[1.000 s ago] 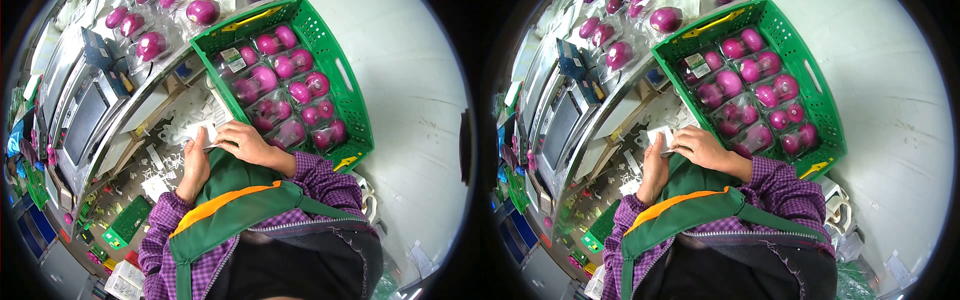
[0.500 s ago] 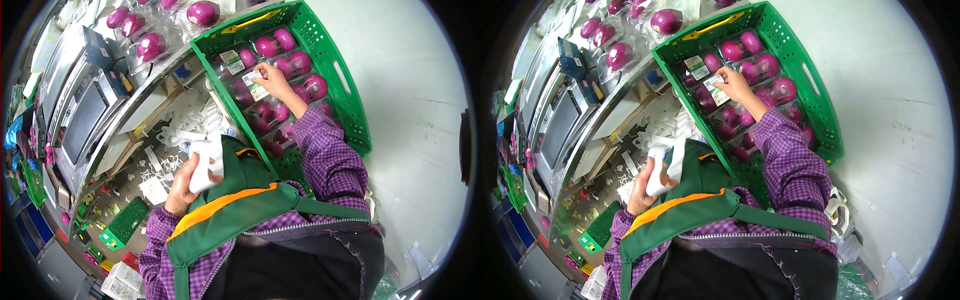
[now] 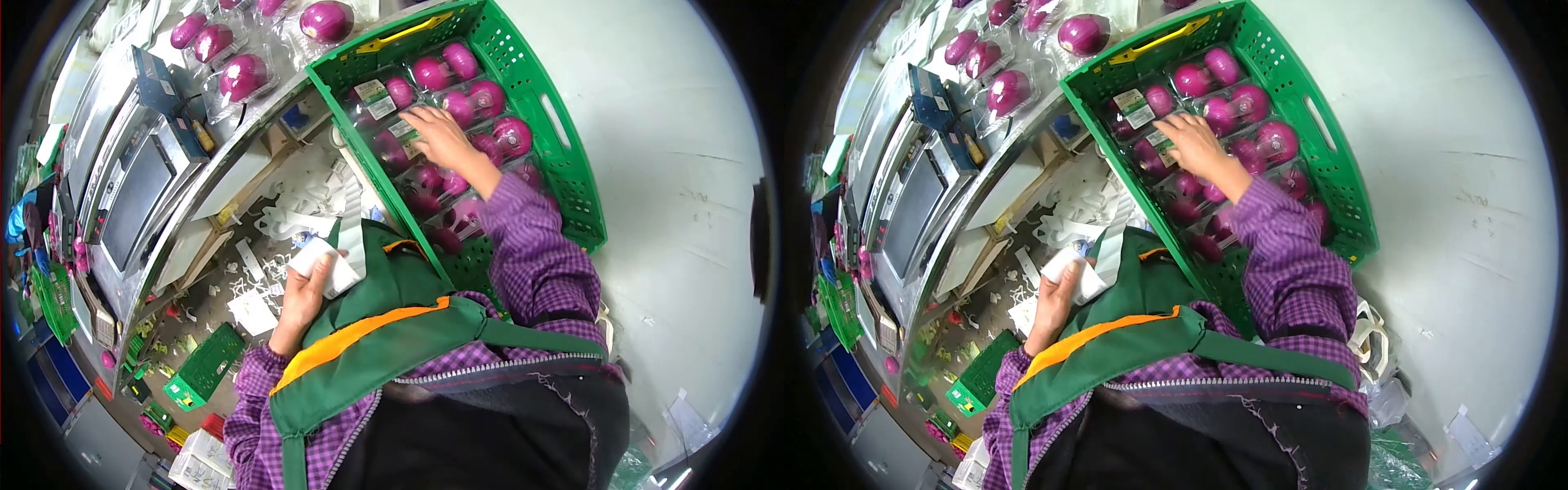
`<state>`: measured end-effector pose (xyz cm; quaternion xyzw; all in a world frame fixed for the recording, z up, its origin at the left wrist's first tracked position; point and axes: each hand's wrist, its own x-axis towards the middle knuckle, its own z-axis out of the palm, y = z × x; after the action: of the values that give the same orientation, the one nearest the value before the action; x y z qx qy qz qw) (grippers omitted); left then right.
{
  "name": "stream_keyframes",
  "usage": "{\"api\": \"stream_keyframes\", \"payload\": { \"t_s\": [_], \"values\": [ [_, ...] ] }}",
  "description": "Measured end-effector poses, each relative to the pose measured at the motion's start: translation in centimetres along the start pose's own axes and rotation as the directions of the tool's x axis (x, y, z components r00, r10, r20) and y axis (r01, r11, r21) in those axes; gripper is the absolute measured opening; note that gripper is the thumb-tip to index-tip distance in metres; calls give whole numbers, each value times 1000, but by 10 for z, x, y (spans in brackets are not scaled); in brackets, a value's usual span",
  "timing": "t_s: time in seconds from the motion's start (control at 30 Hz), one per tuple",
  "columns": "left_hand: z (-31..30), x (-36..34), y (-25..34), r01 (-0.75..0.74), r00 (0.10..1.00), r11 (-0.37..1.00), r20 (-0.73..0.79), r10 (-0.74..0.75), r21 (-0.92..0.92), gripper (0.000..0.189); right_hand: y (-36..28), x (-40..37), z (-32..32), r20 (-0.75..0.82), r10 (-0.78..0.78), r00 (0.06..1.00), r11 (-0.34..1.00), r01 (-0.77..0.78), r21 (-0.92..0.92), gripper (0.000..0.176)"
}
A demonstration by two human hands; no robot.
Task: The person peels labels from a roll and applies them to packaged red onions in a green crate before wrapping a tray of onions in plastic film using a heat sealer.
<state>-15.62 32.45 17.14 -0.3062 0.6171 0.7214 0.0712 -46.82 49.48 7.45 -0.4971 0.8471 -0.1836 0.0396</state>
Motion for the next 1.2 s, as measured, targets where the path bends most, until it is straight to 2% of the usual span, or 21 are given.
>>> {"api": "stream_keyframes", "payload": {
  "t_s": [0.03,0.07,0.1,0.13,0.17,0.2,0.27,0.47,0.73,0.87,1.2],
  "values": [
    [4,4,1,-8,997,991,-76,-2,-130,30,-19,1,-14,-106,16,994,970,11,243,52],
    [7,9,3,-25,988,966,-151,-15,-258,30,-52,2,-41,-82,73,994,859,-21,511,49],
    [6,15,-1,-30,988,940,-154,-24,-340,29,-78,-4,-50,35,100,994,658,-92,747,49],
    [10,18,4,5,984,888,-156,-86,-460,29,-103,-11,-66,33,-52,998,668,11,744,52],
    [15,21,11,21,983,868,-150,-110,-496,30,-120,-19,-61,57,-197,979,635,83,768,54],
    [19,23,15,36,981,847,-143,-132,-531,30,-138,-27,-58,112,-231,966,588,47,808,49],
    [22,26,18,53,987,848,-100,-124,-527,30,-150,-36,-44,95,-243,965,654,90,751,36],
    [23,27,16,101,985,834,-66,-162,-542,30,-159,-50,-37,-12,-148,989,637,105,764,22],
    [22,26,12,92,979,815,-99,-180,-572,29,-170,-56,-26,-25,-83,996,596,70,800,20],
    [19,27,8,111,971,810,-111,-212,-576,29,-174,-56,-24,-42,-80,996,620,83,781,19],
    [17,32,1,96,981,830,-88,-171,-549,30,-174,-59,-18,-86,-74,994,597,113,794,17]
  ]
}}
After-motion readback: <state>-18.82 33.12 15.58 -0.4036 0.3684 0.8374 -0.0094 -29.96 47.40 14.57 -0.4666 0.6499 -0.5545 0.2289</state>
